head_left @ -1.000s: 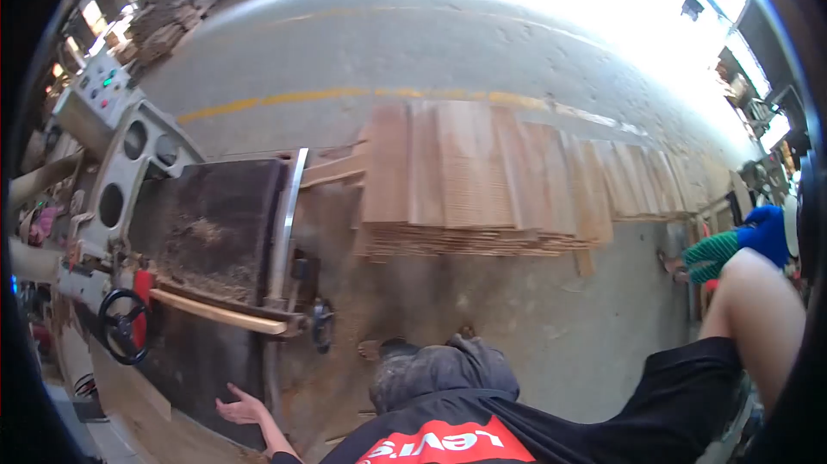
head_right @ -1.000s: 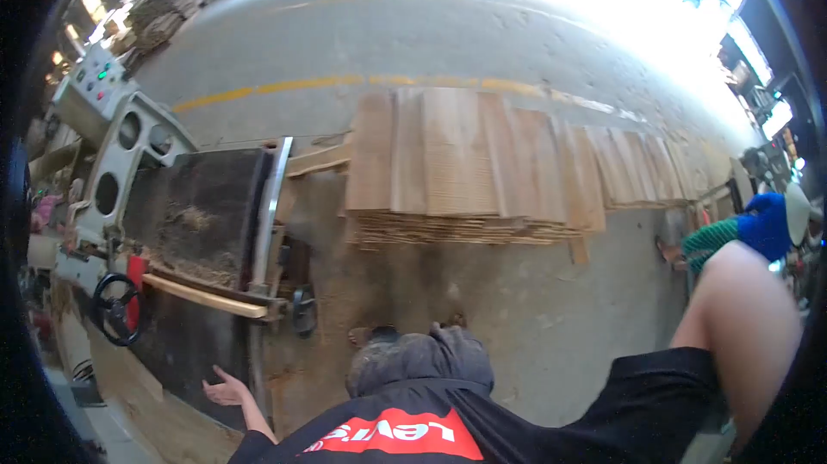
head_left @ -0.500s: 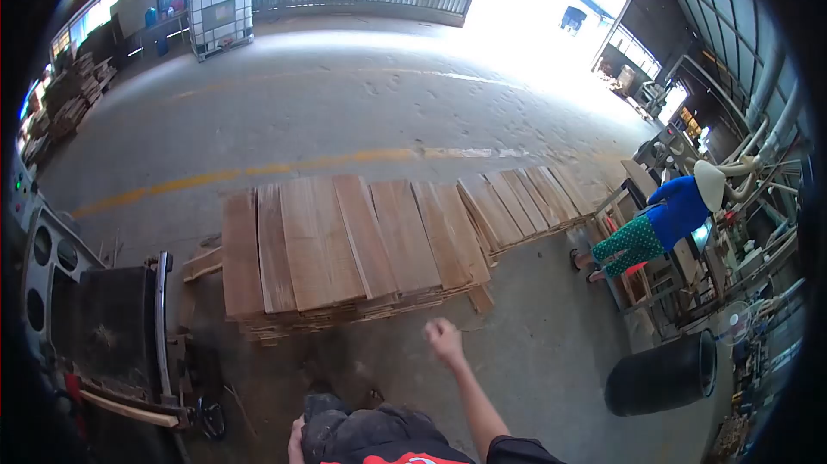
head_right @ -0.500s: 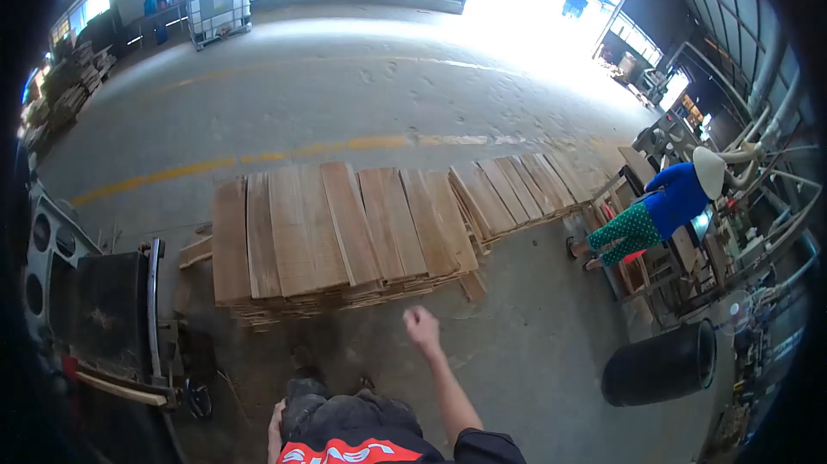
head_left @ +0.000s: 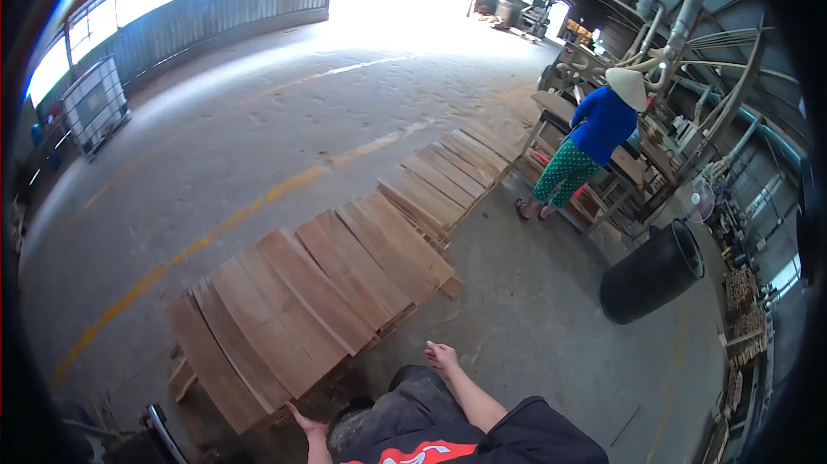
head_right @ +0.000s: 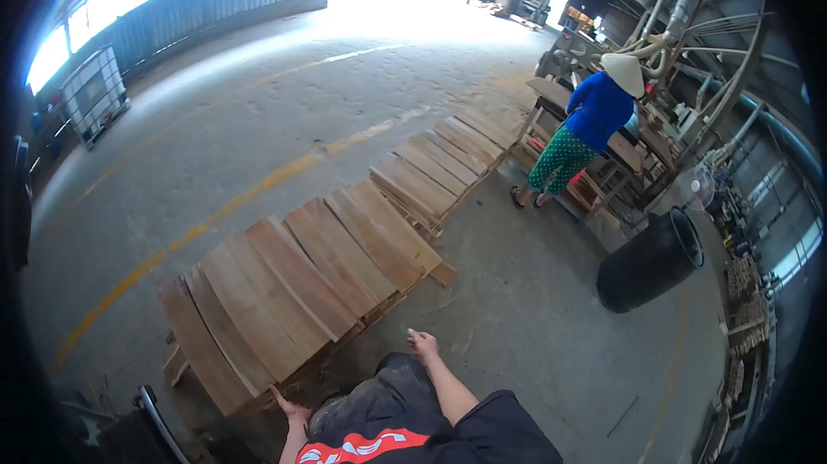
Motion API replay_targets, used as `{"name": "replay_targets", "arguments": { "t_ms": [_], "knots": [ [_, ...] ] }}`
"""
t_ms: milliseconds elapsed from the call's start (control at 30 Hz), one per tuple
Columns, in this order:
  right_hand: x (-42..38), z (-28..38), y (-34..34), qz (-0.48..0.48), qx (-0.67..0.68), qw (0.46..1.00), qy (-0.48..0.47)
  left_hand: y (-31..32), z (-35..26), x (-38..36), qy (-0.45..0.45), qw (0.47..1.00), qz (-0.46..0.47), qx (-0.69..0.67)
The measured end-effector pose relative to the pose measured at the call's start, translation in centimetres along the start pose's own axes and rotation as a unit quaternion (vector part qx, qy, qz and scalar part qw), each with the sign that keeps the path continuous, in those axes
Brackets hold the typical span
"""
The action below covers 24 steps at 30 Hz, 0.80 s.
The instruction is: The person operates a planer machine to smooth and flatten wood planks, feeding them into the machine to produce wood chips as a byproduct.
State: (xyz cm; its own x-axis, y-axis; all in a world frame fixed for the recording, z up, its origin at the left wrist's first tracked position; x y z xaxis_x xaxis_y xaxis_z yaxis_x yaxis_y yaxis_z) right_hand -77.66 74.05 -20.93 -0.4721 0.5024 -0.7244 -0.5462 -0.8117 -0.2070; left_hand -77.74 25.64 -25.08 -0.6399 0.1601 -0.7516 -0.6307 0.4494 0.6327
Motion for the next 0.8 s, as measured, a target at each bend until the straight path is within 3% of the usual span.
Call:
{"name": "replay_targets", "arguments": {
  "t_ms": [33,133,167,200,267,333,400,467,500,533,567,600,667,767,800],
  "knots": [
    [0.5,1.3,1.8,0.016,0.031,0.999,-0.034,2.6,-0.2,0.5,0.040,0.998,0.058,-0.003],
    [1.5,2.5,7.7,0.043,0.112,0.991,-0.056,5.5,-0.1,1.8,-0.005,0.997,-0.071,-0.004],
    [2.2,1.9,9.8,0.057,0.121,0.991,-0.025,3.6,-0.5,4.7,-0.017,0.989,-0.147,0.010],
    [3.0,0.7,11.8,0.072,0.128,0.989,0.007,4.0,-1.3,4.9,-0.003,0.983,-0.165,0.075],
    [5.7,-2.2,15.7,0.077,0.016,0.991,0.109,4.8,-1.9,4.6,0.033,0.961,-0.199,0.190],
    [3.4,-1.0,18.9,0.077,0.093,0.979,0.167,4.4,-0.6,6.9,-0.007,0.987,-0.108,0.121],
    [3.2,1.0,21.5,0.178,0.111,0.967,0.142,4.0,-0.8,4.7,-0.053,0.996,-0.007,0.078],
    [1.7,1.7,21.5,0.136,0.125,0.967,0.174,6.3,-1.0,-0.7,-0.013,0.977,-0.088,0.193],
    [2.1,1.3,23.0,0.243,0.260,0.919,0.172,4.3,-1.5,-0.3,-0.001,0.972,-0.119,0.201],
    [3.2,0.6,22.5,0.196,0.181,0.944,0.192,3.5,-1.7,0.4,-0.019,0.986,-0.086,0.144],
    [4.9,-1.0,23.9,0.284,0.250,0.888,0.262,4.6,-1.5,-0.3,-0.002,0.983,-0.139,0.123],
    [5.5,-1.0,23.8,0.313,0.232,0.884,0.258,5.3,-1.3,-0.1,-0.005,0.983,-0.154,0.101],
    [4.7,0.3,22.0,0.205,0.115,0.950,0.204,4.2,-0.7,2.0,0.013,0.986,-0.150,0.065],
    [7.5,-1.7,21.3,0.173,0.086,0.954,0.228,6.3,0.1,2.5,0.011,0.987,-0.149,0.058],
    [9.2,-2.6,21.7,0.213,0.079,0.948,0.224,6.5,0.2,2.4,0.023,0.985,-0.161,0.048]
  ]
}}
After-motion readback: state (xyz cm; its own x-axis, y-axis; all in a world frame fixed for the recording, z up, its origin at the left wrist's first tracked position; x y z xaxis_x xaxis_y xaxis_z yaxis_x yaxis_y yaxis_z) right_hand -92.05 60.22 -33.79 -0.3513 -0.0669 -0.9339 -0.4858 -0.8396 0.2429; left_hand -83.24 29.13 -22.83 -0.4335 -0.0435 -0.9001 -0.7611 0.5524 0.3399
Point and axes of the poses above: each hand's wrist, its own x-axis towards the middle knuckle, its own y-axis out of the palm, z = x × y, the point moved 6 cm from there along x, towards the middle knuckle, and after that the axes turned 5 degrees about -x, right-handed, at the moved point
